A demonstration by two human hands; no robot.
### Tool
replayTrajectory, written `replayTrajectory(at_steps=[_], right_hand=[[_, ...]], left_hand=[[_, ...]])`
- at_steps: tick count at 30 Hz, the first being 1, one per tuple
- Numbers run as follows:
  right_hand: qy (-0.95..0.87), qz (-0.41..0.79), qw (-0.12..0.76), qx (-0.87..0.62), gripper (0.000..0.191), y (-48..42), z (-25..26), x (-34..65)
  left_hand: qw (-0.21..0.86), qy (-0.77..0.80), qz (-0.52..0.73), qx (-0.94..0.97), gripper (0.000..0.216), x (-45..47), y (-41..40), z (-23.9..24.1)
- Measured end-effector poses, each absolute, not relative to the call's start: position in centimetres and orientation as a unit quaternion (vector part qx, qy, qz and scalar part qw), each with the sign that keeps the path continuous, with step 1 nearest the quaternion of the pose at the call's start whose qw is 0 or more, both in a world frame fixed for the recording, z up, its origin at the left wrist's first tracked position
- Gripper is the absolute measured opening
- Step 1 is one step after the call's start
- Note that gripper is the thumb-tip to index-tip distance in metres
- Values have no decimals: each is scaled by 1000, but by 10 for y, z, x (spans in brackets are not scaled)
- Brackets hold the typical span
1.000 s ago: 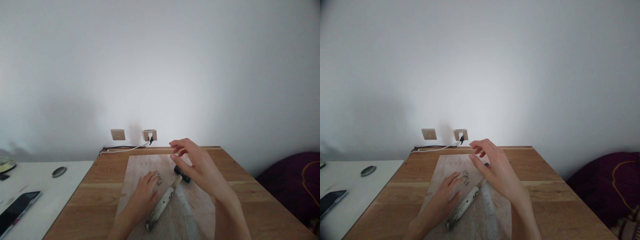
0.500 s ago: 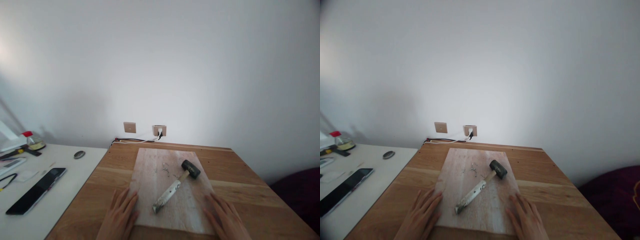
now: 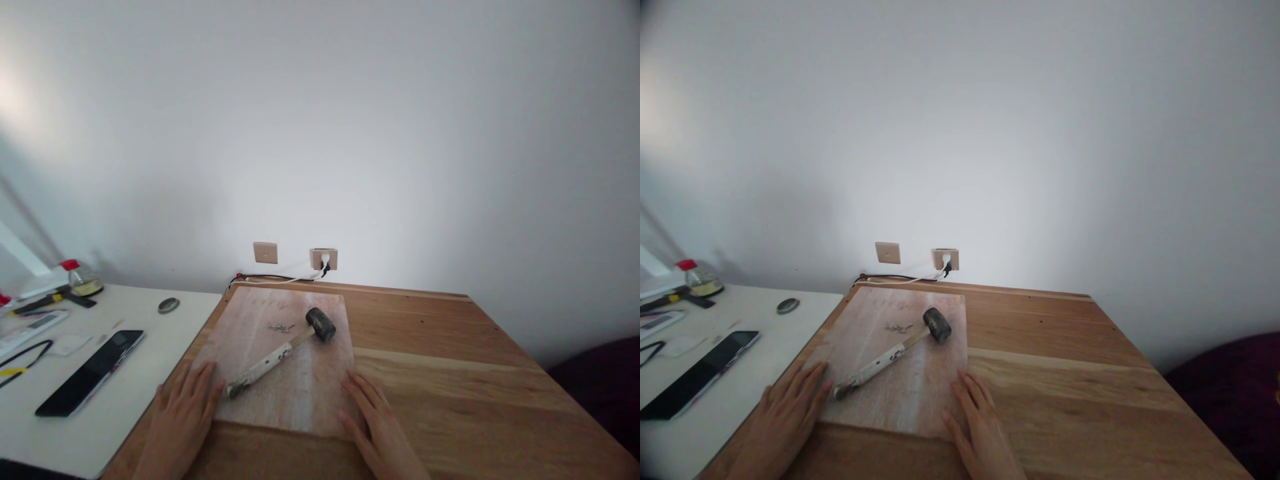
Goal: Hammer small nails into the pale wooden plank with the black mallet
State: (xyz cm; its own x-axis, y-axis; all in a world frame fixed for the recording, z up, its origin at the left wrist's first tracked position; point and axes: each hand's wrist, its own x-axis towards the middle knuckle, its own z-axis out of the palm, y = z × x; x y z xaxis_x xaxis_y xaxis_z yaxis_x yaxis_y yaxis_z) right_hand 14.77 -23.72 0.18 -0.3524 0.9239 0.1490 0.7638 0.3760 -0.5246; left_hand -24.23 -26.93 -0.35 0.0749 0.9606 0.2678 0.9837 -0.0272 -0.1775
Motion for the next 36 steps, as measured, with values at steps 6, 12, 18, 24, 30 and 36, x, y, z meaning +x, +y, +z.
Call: replayTrajectory(at_steps=[6,12,18,24,30,36], right_hand=[[-816,228,144,-511,49,-238,19,122],[-818,146,145,-538,42,-237,17,129],[-797,92,209,-559,37,-245,0,184],[-752,87,288,-587,34,-272,-17,255],[-749,58,281,-598,40,-287,-33,281],[-727,21,337,-598,35,-286,-30,273]], left_hand=[[209,-666,-3,-716,54,-282,-267,-13],[218,-617,23,-756,53,-276,-263,-16],[154,-589,-39,-793,51,-228,-273,-10],[50,-596,-80,-797,32,-172,-273,5],[-11,-581,-172,-795,46,-87,-256,11],[-147,-606,-90,-777,31,-23,-228,25]])
